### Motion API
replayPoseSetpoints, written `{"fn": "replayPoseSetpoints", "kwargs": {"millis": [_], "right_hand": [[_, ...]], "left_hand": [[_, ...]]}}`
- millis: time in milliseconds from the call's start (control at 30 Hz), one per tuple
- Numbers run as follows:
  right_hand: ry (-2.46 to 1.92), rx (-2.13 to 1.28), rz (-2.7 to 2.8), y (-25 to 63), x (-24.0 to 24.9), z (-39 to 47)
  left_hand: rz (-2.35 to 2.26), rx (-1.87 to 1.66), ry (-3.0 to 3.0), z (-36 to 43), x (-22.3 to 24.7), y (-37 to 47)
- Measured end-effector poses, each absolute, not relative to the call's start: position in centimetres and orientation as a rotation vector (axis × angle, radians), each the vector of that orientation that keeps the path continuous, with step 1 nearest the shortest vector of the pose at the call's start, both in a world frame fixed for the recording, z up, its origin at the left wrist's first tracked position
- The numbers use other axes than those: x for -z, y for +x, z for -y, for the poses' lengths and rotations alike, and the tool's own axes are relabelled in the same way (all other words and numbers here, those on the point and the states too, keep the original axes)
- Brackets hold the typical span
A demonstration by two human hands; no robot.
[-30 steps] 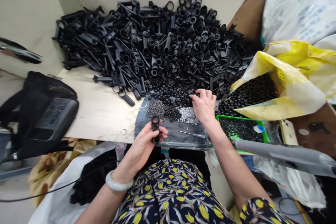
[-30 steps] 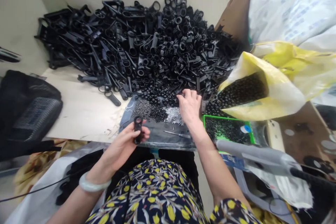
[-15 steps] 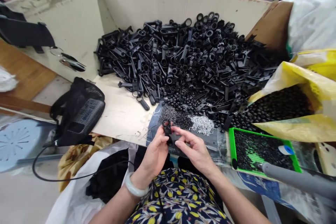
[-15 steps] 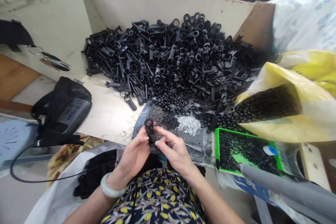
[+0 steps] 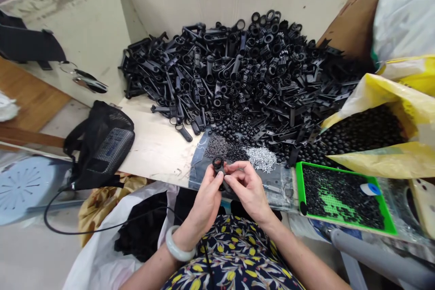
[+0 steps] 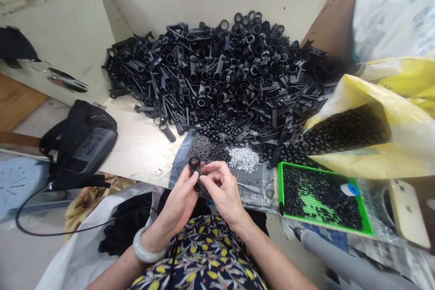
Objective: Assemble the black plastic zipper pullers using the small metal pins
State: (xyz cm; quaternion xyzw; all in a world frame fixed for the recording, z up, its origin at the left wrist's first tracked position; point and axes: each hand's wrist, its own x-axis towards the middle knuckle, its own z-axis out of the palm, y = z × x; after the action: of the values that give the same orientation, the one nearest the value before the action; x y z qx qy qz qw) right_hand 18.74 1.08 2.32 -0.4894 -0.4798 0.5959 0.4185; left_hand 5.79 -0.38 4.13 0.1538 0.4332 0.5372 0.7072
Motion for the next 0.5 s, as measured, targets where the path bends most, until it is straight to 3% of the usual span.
{"fn": "replayPoseSetpoints", "kwargs": {"millis": [500], "right_hand": [[-1.269,-1.439,1.069,17.6,-2.8,0.2]], "left_hand": [[-1.335,-1.312,0.673,2.5,0.3,7.0]]}}
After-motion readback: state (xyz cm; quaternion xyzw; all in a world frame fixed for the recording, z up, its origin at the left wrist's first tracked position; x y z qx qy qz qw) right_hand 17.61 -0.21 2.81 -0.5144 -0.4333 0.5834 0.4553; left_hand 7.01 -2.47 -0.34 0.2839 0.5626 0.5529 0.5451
